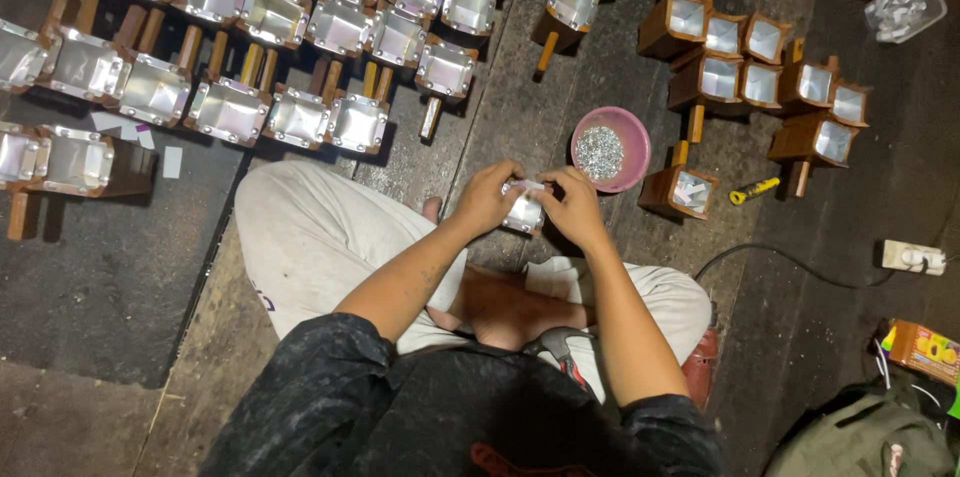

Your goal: The person attaches metal plates to wooden lantern frames by inserting small screws into pre-drilled holes and tightening them using a drill and a screwdriver.

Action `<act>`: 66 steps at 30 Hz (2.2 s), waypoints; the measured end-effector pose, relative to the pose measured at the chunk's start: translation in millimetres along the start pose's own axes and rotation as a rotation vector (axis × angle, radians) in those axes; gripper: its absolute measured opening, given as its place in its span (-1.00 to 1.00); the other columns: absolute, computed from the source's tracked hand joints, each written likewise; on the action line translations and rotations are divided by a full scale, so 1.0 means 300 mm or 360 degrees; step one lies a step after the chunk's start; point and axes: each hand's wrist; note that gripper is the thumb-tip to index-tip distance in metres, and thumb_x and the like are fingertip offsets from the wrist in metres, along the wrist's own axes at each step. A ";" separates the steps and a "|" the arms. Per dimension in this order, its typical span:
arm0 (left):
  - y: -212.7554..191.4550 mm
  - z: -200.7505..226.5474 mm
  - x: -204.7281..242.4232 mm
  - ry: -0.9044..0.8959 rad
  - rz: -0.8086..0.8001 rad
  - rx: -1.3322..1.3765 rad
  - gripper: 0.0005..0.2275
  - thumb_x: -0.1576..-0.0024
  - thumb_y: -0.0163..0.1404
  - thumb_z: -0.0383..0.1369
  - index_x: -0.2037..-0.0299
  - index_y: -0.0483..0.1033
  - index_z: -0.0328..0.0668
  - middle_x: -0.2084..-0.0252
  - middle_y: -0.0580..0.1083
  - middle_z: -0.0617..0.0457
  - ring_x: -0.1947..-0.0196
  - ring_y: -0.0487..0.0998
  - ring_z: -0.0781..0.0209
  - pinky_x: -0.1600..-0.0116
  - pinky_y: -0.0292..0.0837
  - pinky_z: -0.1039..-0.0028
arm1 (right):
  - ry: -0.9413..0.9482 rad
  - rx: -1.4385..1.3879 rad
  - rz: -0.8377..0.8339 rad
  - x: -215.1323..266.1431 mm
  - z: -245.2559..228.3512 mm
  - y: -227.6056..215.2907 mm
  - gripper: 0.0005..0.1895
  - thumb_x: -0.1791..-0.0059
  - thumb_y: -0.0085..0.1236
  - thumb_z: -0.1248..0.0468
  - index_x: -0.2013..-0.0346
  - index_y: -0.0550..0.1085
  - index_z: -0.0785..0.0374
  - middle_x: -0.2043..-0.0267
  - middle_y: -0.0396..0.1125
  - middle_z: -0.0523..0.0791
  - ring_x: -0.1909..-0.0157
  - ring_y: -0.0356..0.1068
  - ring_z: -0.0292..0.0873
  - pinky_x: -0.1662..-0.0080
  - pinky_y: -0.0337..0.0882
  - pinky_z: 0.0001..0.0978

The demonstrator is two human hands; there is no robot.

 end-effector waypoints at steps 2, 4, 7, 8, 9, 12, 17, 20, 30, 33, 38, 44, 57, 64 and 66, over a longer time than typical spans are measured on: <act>-0.002 0.000 -0.012 0.0034 0.0018 0.0026 -0.79 -0.09 0.16 -0.46 0.08 0.51 -0.06 0.21 0.59 -0.10 0.12 0.64 -0.15 0.04 0.56 0.17 | 0.0027 0.0024 -0.0027 0.004 0.008 -0.009 -0.78 0.12 0.42 0.26 0.20 0.63 0.16 0.34 0.41 -0.06 0.10 0.43 0.10 -0.07 0.37 -0.11; 0.001 -0.001 -0.015 0.0071 0.0032 0.0048 -0.79 -0.09 0.16 -0.48 0.09 0.51 -0.08 0.22 0.58 -0.13 0.14 0.63 -0.18 0.06 0.57 0.16 | 0.0054 0.0044 -0.0049 0.008 0.020 -0.007 -0.79 0.13 0.41 0.29 0.21 0.63 0.15 0.34 0.41 -0.06 0.11 0.43 0.10 -0.06 0.38 -0.12; -0.004 0.000 -0.013 0.0073 0.0043 0.0045 -0.79 -0.09 0.15 -0.52 0.09 0.52 -0.13 0.22 0.58 -0.15 0.15 0.64 -0.18 0.06 0.57 0.17 | 0.0100 0.0050 -0.0046 -0.001 0.031 0.013 -0.83 0.12 0.38 0.30 0.24 0.63 0.17 0.37 0.41 -0.02 0.14 0.45 0.14 0.00 0.41 -0.09; -0.005 0.002 -0.011 0.0070 0.0029 0.0038 -0.76 -0.08 0.16 -0.52 0.06 0.51 -0.14 0.20 0.58 -0.17 0.13 0.63 -0.21 0.05 0.57 0.13 | 0.0098 0.0046 -0.0041 -0.002 0.035 0.015 -0.84 0.13 0.38 0.30 0.26 0.63 0.18 0.38 0.40 -0.01 0.15 0.45 0.15 0.01 0.41 -0.08; -0.006 0.003 -0.010 0.0068 0.0015 0.0031 -0.74 -0.07 0.16 -0.52 0.03 0.50 -0.15 0.18 0.57 -0.20 0.11 0.63 -0.23 0.04 0.57 0.10 | 0.0097 0.0042 -0.0036 -0.004 0.039 0.018 -0.85 0.13 0.37 0.31 0.28 0.63 0.19 0.40 0.39 -0.01 0.17 0.46 0.16 0.03 0.42 -0.08; -0.043 0.064 -0.020 0.0061 -0.0111 0.0018 -0.66 -0.05 0.19 -0.49 -0.05 0.48 -0.13 0.12 0.58 -0.22 0.05 0.61 -0.27 -0.01 0.56 0.04 | 0.0123 0.0039 -0.0038 -0.004 0.047 0.022 -0.85 0.13 0.37 0.30 0.28 0.63 0.17 0.41 0.39 -0.03 0.18 0.47 0.13 0.05 0.43 -0.12; -0.053 0.077 -0.034 0.0049 -0.0201 0.0042 -0.71 -0.08 0.17 -0.50 -0.01 0.48 -0.12 0.11 0.61 -0.16 0.00 0.61 -0.22 -0.07 0.54 0.07 | 0.0165 -0.0003 -0.0047 -0.008 0.031 0.016 -0.85 0.13 0.35 0.32 0.27 0.64 0.18 0.43 0.36 -0.01 0.23 0.46 0.15 0.10 0.42 -0.12; -0.045 0.073 -0.036 0.0061 -0.0207 0.0015 -0.71 -0.09 0.18 -0.48 -0.01 0.48 -0.11 0.10 0.61 -0.17 -0.01 0.60 -0.23 -0.09 0.53 0.05 | 0.0168 0.0003 -0.0039 -0.002 0.035 0.022 -0.85 0.14 0.36 0.33 0.27 0.64 0.19 0.42 0.36 0.01 0.23 0.46 0.17 0.11 0.42 -0.11; -0.018 0.059 -0.047 0.0057 -0.0207 0.0022 -0.73 -0.12 0.16 -0.45 -0.03 0.51 -0.07 0.13 0.61 -0.17 0.00 0.61 -0.22 -0.11 0.53 0.06 | 0.0198 0.0005 -0.0037 -0.003 0.034 0.028 -0.85 0.14 0.37 0.33 0.28 0.63 0.20 0.39 0.35 0.02 0.21 0.45 0.18 0.11 0.41 -0.12; 0.003 0.030 -0.046 0.0016 -0.0170 0.0096 -0.76 -0.10 0.16 -0.48 0.03 0.54 -0.08 0.18 0.63 -0.13 0.02 0.62 -0.18 -0.09 0.54 0.09 | 0.0227 -0.0042 -0.0049 -0.007 0.018 0.025 -0.89 0.13 0.36 0.36 0.31 0.63 0.22 0.38 0.37 0.03 0.20 0.46 0.19 0.10 0.42 -0.10; 0.011 0.016 -0.039 0.0037 -0.0169 0.0087 -0.76 -0.11 0.15 -0.49 0.03 0.53 -0.08 0.18 0.63 -0.12 0.04 0.63 -0.18 -0.07 0.54 0.08 | 0.0240 -0.0033 0.0037 0.028 -0.017 -0.005 -0.71 0.14 0.40 0.31 0.14 0.60 0.24 0.28 0.41 0.05 0.12 0.46 0.18 0.03 0.42 -0.05; 0.018 -0.013 -0.039 0.0117 -0.0154 0.0074 -0.76 -0.12 0.14 -0.49 0.02 0.49 -0.12 0.16 0.62 -0.16 0.05 0.62 -0.23 -0.06 0.53 0.04 | 0.0438 0.0004 0.0449 0.321 -0.055 -0.232 -0.52 0.06 0.38 0.30 -0.12 0.50 0.40 0.06 0.40 0.23 -0.06 0.41 0.32 -0.08 0.42 0.07; 0.015 -0.002 -0.043 0.0078 -0.0240 0.0170 -0.90 -0.21 0.05 -0.47 0.13 0.42 -0.14 0.08 0.55 -0.02 0.07 0.55 0.04 0.00 0.40 0.33 | 0.2698 -0.0186 0.1337 1.381 0.202 -0.338 -0.52 0.22 0.52 0.10 0.06 0.54 -0.05 0.27 0.23 -0.36 0.41 0.08 -0.25 0.59 -0.09 -0.27; 0.000 0.028 -0.035 -0.0061 -0.0268 0.0128 -0.90 -0.21 0.07 -0.42 0.13 0.44 -0.12 0.06 0.55 -0.01 0.03 0.55 0.05 -0.04 0.41 0.31 | 0.2552 -0.1635 0.1553 1.491 0.467 -0.219 -0.65 0.00 0.27 -0.03 0.24 0.28 0.00 0.50 0.16 -0.23 0.61 0.14 -0.30 0.59 0.06 -0.63; -0.001 0.034 -0.036 -0.0067 -0.0280 0.0119 -0.89 -0.21 0.08 -0.41 0.14 0.42 -0.13 0.07 0.54 -0.03 0.06 0.54 0.04 -0.01 0.41 0.30 | 0.2352 -0.1812 0.1698 1.441 0.444 -0.230 -0.64 0.01 0.22 0.05 -0.05 0.44 -0.01 0.05 0.44 -0.18 0.08 0.44 -0.16 0.03 0.51 -0.17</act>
Point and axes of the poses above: each hand's wrist, its own x-axis away from the middle knuckle, its own y-axis out of the palm, z = x × y
